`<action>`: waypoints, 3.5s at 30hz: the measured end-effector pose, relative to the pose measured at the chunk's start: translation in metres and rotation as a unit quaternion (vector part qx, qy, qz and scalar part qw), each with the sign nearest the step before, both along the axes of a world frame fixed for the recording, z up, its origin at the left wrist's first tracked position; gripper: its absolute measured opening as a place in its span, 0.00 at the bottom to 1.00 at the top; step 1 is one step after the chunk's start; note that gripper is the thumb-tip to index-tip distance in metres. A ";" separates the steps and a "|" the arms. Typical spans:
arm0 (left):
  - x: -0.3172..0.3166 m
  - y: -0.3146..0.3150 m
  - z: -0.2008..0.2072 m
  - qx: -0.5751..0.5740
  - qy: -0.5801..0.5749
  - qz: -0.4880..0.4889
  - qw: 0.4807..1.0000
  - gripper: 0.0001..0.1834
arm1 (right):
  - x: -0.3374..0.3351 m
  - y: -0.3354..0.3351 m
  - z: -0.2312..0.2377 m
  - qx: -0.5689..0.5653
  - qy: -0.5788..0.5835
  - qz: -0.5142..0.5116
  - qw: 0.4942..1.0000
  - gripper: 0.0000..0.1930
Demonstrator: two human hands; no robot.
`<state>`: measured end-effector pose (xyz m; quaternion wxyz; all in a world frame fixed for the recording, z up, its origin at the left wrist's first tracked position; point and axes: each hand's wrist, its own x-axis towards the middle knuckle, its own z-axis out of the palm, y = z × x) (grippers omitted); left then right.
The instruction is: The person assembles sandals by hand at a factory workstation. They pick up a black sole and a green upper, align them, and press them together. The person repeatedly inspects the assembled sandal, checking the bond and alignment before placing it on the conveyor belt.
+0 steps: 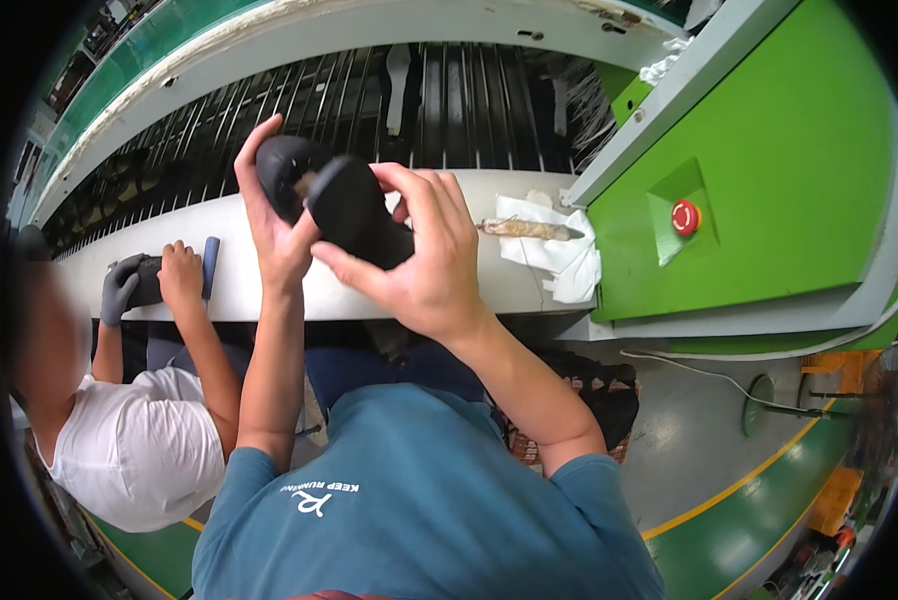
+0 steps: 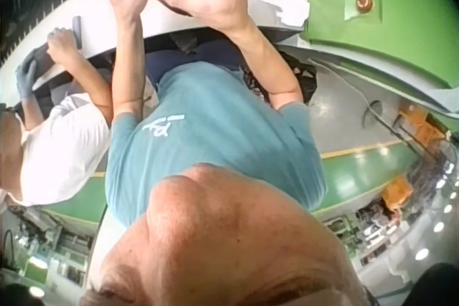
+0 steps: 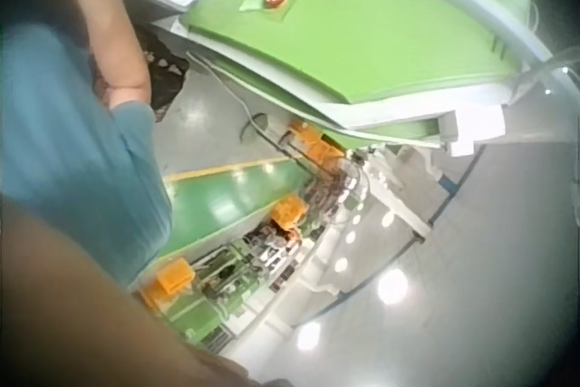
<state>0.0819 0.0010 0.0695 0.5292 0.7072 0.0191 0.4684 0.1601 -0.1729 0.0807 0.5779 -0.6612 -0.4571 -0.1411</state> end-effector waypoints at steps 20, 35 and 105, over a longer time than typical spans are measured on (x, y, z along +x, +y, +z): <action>0.015 0.013 -0.028 -0.085 0.009 0.024 0.996 0.47 | 0.000 0.040 -0.014 -0.020 -0.009 -0.009 1.000 0.34; 0.018 0.027 -0.062 -0.203 -0.019 0.004 0.979 0.42 | -0.001 0.038 -0.024 0.054 0.003 0.005 0.998 0.34; 0.005 0.011 -0.032 -0.148 0.001 0.020 0.989 0.36 | -0.006 0.049 -0.006 -0.051 -0.008 0.031 0.998 0.38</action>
